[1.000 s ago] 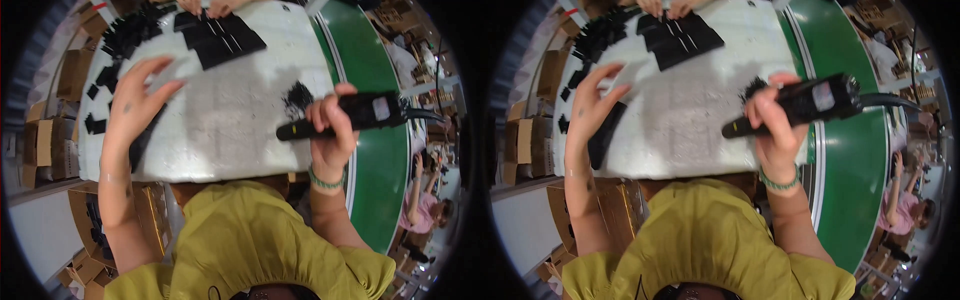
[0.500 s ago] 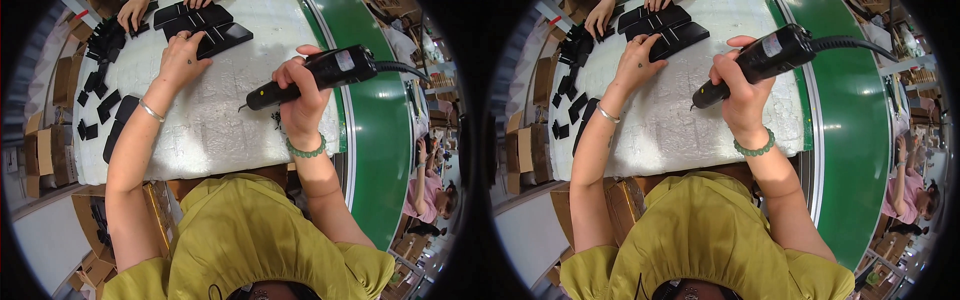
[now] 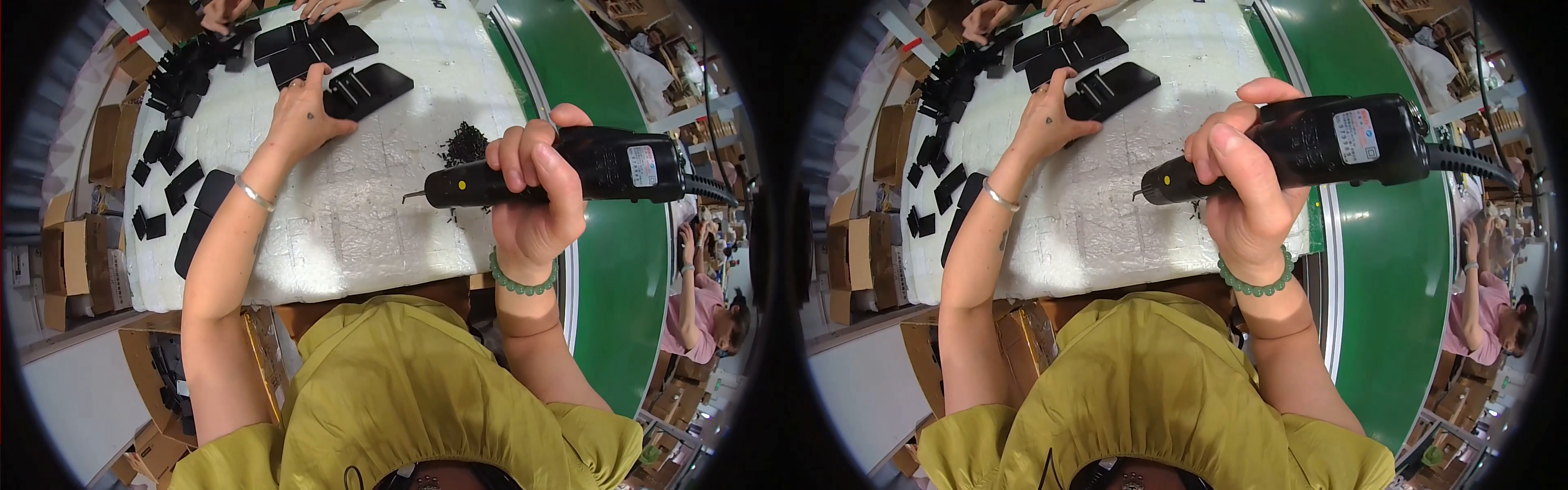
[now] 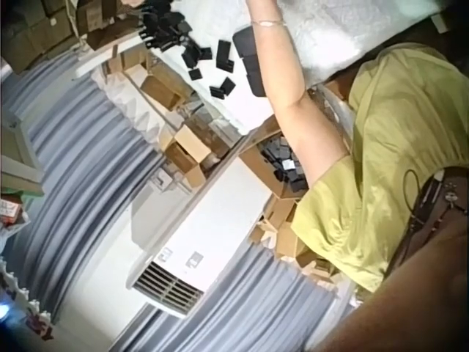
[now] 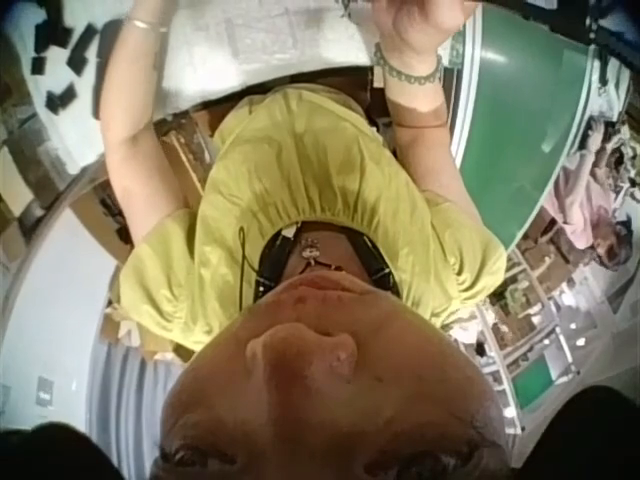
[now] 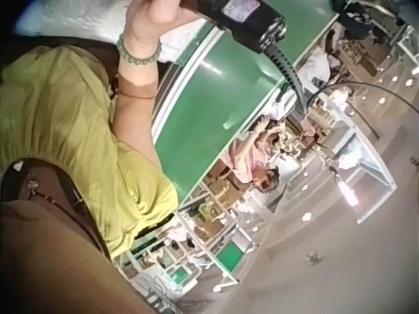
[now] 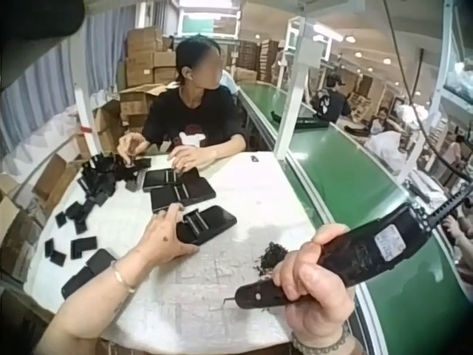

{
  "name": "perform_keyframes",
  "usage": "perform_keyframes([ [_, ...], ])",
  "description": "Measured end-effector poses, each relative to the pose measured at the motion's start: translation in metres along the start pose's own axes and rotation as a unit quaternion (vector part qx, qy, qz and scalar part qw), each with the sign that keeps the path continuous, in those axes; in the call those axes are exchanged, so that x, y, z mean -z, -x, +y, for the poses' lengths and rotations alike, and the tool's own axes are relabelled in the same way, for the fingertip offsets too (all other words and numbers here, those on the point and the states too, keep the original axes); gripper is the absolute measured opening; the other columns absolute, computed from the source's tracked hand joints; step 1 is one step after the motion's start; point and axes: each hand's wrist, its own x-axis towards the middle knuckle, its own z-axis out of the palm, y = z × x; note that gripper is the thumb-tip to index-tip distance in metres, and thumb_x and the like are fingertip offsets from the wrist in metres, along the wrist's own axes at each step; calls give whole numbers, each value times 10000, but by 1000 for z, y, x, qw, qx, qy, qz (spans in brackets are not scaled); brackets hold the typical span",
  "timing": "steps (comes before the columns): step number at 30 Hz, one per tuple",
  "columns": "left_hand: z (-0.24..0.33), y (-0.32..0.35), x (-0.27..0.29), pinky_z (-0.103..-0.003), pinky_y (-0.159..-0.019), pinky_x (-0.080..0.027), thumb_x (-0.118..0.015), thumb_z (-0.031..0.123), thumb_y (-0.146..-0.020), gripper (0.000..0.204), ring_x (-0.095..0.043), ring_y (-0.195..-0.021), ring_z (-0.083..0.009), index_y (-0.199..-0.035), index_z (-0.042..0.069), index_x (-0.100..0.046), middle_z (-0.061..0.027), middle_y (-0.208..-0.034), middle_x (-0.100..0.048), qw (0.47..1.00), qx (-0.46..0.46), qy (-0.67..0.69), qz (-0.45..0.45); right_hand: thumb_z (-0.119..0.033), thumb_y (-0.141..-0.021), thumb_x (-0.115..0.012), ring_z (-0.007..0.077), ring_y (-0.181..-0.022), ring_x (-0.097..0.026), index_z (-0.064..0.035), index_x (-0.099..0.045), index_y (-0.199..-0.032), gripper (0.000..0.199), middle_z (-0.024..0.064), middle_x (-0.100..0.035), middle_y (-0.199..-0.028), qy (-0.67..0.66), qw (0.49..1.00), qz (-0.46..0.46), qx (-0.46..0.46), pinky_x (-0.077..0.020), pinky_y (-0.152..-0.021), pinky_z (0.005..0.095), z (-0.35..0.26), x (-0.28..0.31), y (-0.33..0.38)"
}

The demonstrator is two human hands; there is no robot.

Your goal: The person uses an electric screwdriver to assemble plastic components and then uses a utility knife to open cardboard boxes.

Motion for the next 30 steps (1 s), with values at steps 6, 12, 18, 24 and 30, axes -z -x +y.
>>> perform_keyframes([
  [6, 20, 38, 21, -364, -838, -428, -759, 150, -586, 862, -479, -945, -349, -1336, 141, -335, -260, -953, -531, 996, -49, 48, -64, -105, -764, -502, 96, -534, -350, -55, -453, -1067, 311, -18, -330, -590, 0, 1000, 23, 4, -347, -597, 271, -3, 1, 1],
  [12, 5, 51, 15, -365, -880, -411, -738, 147, -640, 772, -504, -934, -338, -1322, 134, -377, -175, -1092, -549, 989, -114, 86, -42, -105, -761, -508, 95, -532, -353, -54, -451, -1063, 312, -18, -331, -588, -1, 999, 35, -7, -347, -595, 266, 2, -3, 0],
  [18, 11, 47, 25, -355, -868, -412, -733, 168, -649, 752, -502, -927, -340, -1313, 79, -392, -188, -1064, -547, 990, -102, 60, -82, -99, -759, -514, 96, -526, -355, -54, -442, -1059, 312, -15, -348, -595, -5, 1000, 0, 19, -346, -590, 265, -6, 1, -3],
  [24, 10, 70, 36, -368, -793, -417, -728, 222, -613, 745, -459, -898, -337, -1279, 64, -432, -194, -929, -469, 977, -111, 99, -154, -37, -739, -565, 125, -534, -439, -32, -422, -1026, 322, 27, -464, -675, -61, 998, 2, 17, -395, -553, 289, -9, 3, 7],
  [30, 36, 132, 57, -391, -884, -394, -759, 244, -612, 771, -448, -997, -363, -1285, 87, -419, -220, -1072, -464, 967, -132, 112, -184, -87, -737, -533, 101, -494, -375, -72, -421, -1042, 325, -5, -384, -600, -35, 998, 24, 48, -342, -545, 266, -29, 5, 7],
])
